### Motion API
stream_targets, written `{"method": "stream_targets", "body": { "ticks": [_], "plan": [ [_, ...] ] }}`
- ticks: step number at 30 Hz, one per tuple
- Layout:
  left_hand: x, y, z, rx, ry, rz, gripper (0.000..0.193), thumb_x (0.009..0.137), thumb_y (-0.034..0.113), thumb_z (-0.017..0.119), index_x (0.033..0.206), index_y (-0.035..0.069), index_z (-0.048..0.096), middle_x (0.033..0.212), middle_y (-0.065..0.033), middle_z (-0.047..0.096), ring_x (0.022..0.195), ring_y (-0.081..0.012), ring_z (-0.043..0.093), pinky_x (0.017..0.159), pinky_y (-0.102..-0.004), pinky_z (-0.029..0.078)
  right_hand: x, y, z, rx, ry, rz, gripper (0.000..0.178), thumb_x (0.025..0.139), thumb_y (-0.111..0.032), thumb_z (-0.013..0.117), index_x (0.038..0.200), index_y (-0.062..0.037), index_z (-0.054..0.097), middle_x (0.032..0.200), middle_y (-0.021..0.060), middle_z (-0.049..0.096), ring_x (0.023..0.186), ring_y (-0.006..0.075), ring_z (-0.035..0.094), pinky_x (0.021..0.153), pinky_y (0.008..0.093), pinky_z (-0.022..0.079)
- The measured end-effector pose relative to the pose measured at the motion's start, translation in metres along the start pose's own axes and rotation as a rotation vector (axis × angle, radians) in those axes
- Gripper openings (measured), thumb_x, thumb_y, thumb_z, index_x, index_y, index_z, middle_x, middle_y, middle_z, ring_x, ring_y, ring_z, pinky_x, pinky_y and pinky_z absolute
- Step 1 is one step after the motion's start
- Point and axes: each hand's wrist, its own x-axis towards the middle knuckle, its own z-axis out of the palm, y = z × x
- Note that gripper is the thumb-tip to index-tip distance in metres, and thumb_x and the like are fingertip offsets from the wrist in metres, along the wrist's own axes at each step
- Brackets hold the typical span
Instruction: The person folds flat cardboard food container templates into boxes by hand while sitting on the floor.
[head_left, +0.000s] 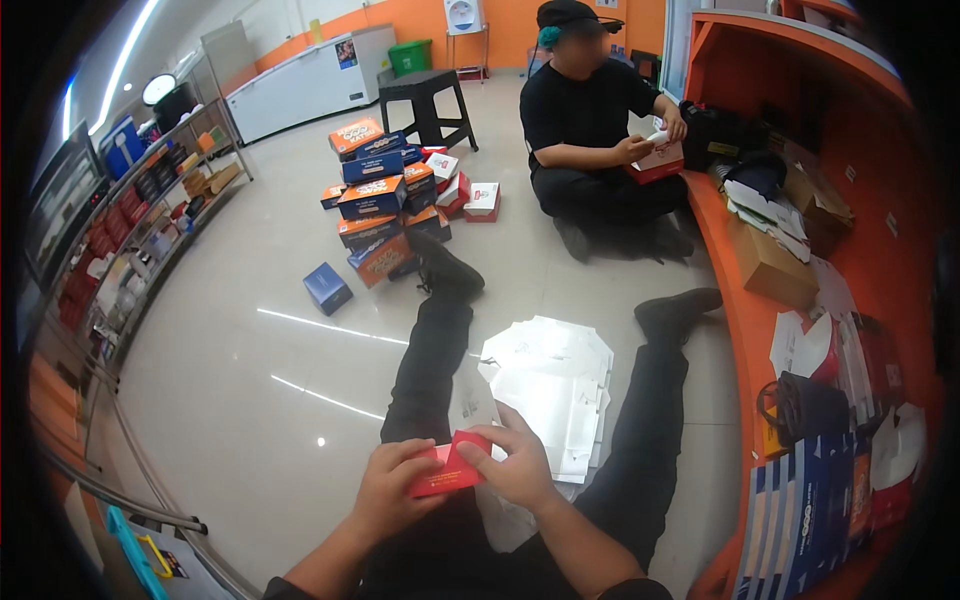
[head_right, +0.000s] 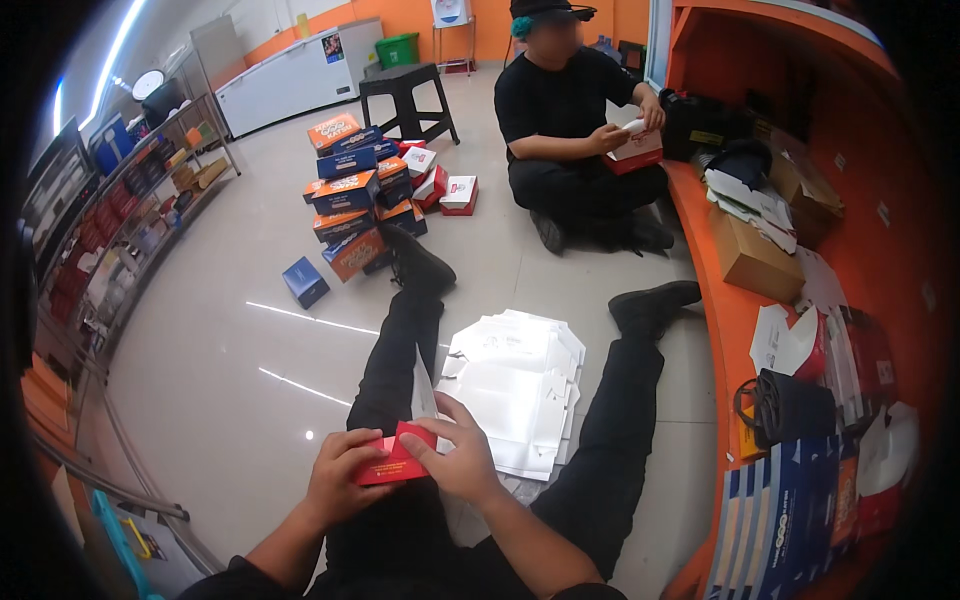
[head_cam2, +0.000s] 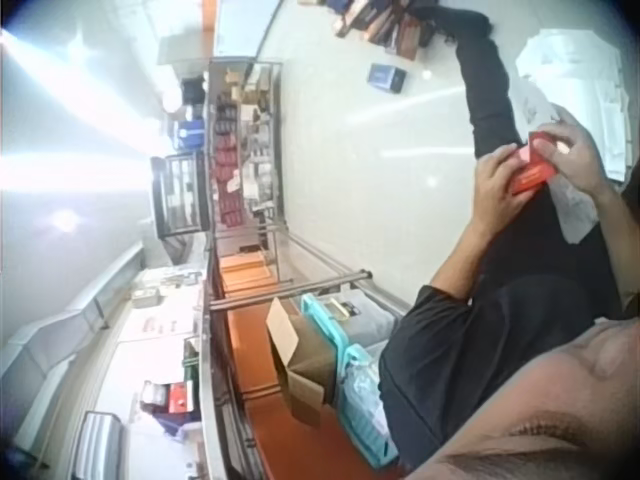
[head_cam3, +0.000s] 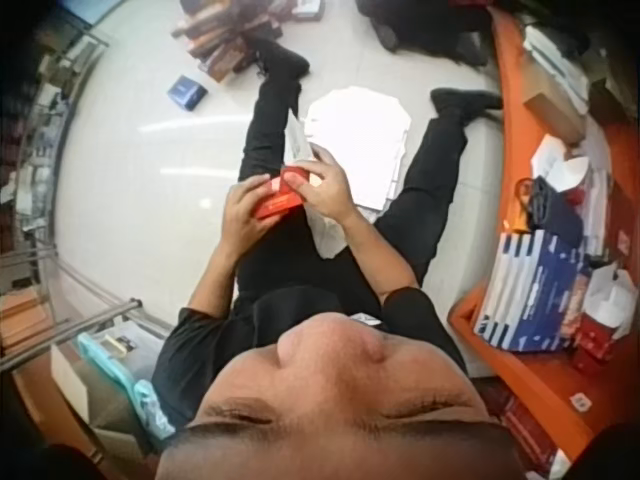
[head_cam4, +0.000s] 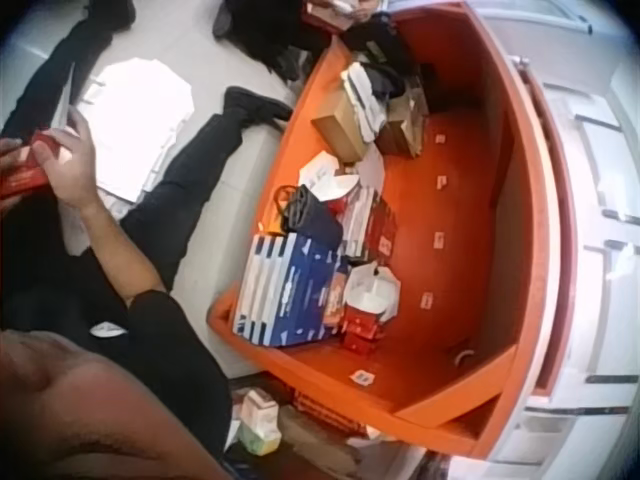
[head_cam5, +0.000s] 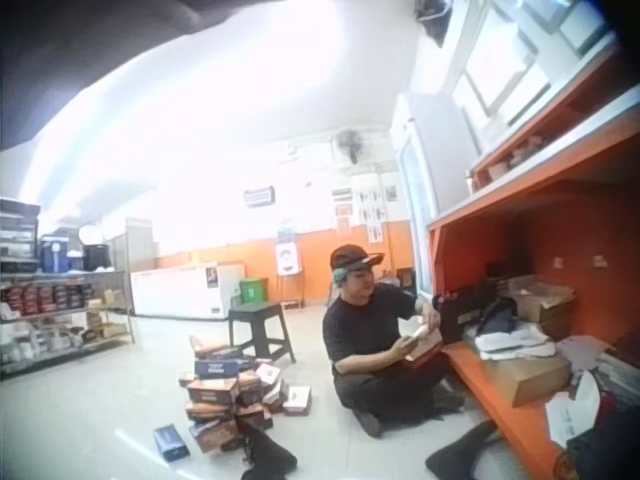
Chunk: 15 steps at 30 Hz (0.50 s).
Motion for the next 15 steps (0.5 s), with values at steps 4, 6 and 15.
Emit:
{"method": "stream_targets", "body": {
  "ticks": [4,6,15],
  "plan": [
    [-0.005,0.001,-0.003,-0.051,-0.016,0.020,0.047,0.060,0.012,0.092,0.102,0.013,0.071,0.126,-0.0077,0.065,0.111,-0.0317,0.061,0.095,-0.0426,0.049,-0.007,-0.008,0.003,0.066,0.005,0.075,0.031,0.088,-0.022,0.081,0.109,-0.0005,0.076,0.136,0.0180,0.058,0.119,0.0266,0.063,0.099,0.0352,0.050],
    [-0.003,0.003,-0.006,-0.054,-0.008,0.033,0.046,0.060,0.012,0.091,0.101,0.013,0.071,0.126,-0.0077,0.065,0.112,-0.0316,0.061,0.095,-0.0425,0.049,-0.011,-0.012,0.004,0.208,-0.040,0.161,0.029,0.088,-0.031,0.081,0.105,-0.0075,0.080,0.146,0.0231,0.053,0.131,0.0387,0.054,0.108,0.0443,0.045],
    [0.001,0.003,-0.009,-0.092,-0.014,-0.018,0.052,0.057,0.009,0.093,0.101,0.011,0.066,0.124,-0.0092,0.066,0.113,-0.0321,0.062,0.096,-0.0422,0.050,-0.008,-0.026,-0.001,0.016,-0.110,-0.098,0.034,0.091,-0.032,0.077,0.116,-0.0081,0.076,0.148,0.0249,0.051,0.131,0.0388,0.054,0.107,0.0435,0.046]
  ]
}}
